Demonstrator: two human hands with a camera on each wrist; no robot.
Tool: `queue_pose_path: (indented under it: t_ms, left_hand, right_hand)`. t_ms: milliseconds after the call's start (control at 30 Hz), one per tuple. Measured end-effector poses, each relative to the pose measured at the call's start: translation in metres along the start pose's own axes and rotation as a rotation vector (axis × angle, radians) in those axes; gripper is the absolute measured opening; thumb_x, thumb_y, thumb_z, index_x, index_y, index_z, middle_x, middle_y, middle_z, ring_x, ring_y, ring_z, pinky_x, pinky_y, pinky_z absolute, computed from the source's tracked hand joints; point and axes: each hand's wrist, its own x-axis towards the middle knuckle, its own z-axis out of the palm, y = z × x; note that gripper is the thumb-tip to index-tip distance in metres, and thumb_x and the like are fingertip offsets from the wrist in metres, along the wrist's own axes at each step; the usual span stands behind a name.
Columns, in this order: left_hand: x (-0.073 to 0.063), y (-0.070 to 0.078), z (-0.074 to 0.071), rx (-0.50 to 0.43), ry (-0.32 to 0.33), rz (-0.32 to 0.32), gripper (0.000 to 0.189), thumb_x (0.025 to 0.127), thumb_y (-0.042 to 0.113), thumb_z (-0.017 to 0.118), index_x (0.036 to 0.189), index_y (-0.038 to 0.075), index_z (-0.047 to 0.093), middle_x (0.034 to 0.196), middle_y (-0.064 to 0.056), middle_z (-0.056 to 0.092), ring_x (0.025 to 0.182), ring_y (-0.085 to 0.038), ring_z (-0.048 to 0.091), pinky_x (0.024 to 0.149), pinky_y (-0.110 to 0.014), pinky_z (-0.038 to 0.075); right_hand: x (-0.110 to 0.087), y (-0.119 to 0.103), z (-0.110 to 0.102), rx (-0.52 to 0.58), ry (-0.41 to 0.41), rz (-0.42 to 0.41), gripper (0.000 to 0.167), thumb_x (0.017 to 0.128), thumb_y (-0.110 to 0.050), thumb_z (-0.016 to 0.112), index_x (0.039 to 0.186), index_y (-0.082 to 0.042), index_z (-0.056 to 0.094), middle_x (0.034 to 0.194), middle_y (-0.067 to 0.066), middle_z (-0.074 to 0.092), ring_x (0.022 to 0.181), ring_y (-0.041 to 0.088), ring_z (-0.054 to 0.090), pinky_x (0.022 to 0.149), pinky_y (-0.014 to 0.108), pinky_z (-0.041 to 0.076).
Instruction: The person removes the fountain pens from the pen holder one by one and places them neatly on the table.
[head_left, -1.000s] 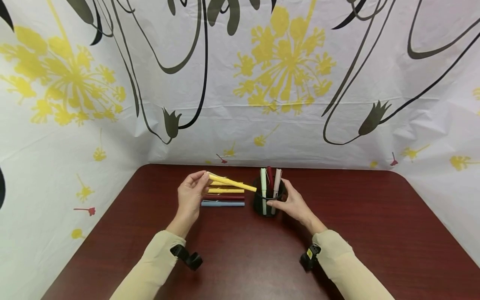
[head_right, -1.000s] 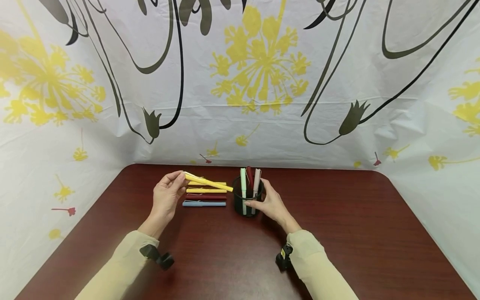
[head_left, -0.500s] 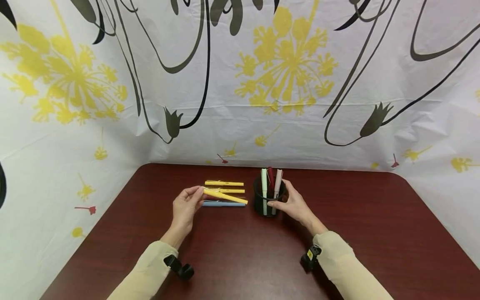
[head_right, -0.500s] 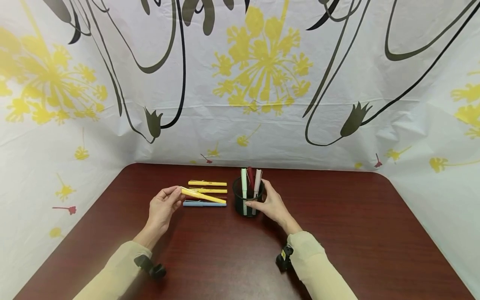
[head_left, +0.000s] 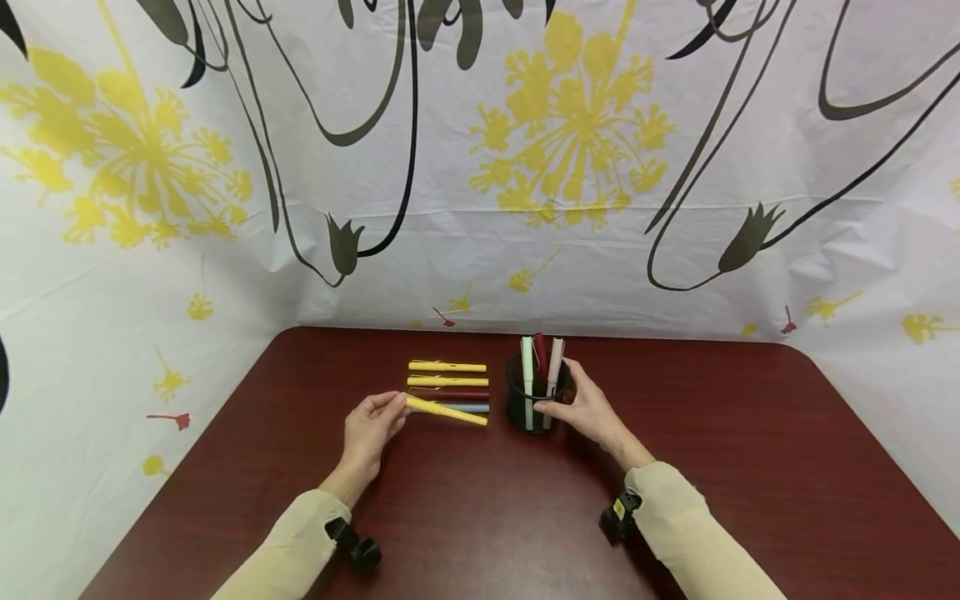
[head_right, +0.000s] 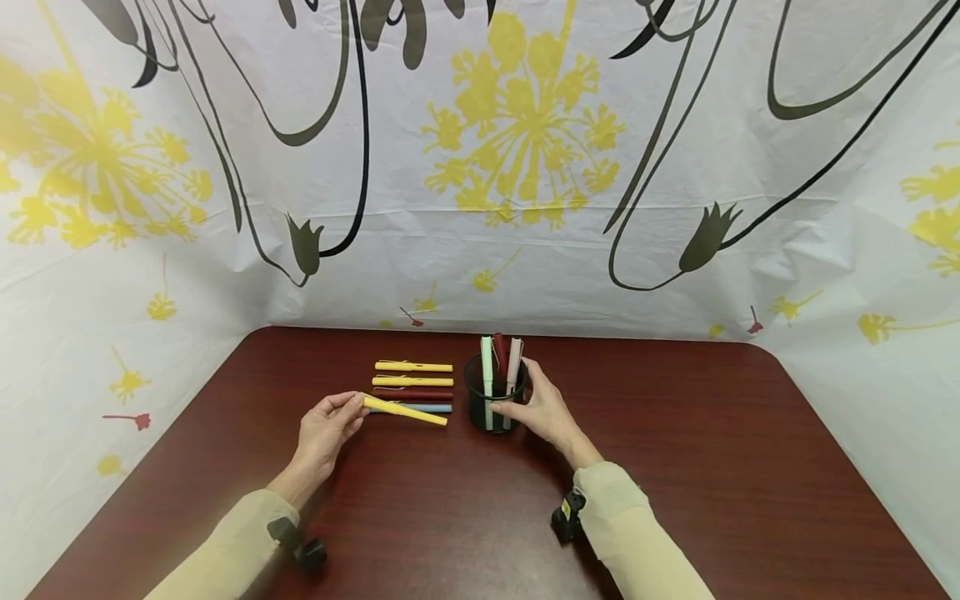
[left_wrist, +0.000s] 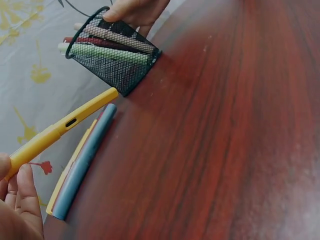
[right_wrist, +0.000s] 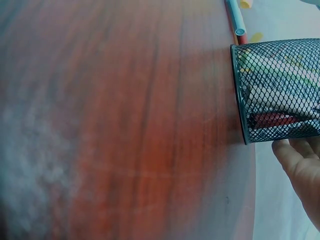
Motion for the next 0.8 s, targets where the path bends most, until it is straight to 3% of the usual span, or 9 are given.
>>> queue_pose_path:
  t_ms: [433,800]
  left_hand:
    - [0.003,-0.011,-0.006,0.058,-0.024,-0.018,0.03,0.087,0.012,0.068,0.111,-0.004,0.057,0.086,0.003,0.07,0.077,-0.007,0.068,0.073,-0.022,0.055]
    - [0.009,-0.012,-0.018,0.316,-0.044,0.015,0.028,0.085,0.023,0.071,0.103,0.001,0.066,0.089,-0.006,0.072,0.077,-0.011,0.069,0.068,-0.024,0.056]
  right_hand:
    - [0.0,0.0,0.0,-0.003,-0.003,-0.001,0.077,0.081,-0.006,0.073,0.142,0.001,0.028,0.136,0.024,0.041,0.127,0.04,0.042,0.093,0.049,0.045]
    - [0.0,0.001,0.0,-0.011,-0.001,-0.005,0.078,0.08,-0.007,0.074,0.142,0.001,0.028,0.133,0.024,0.044,0.119,0.038,0.049,0.086,0.039,0.048]
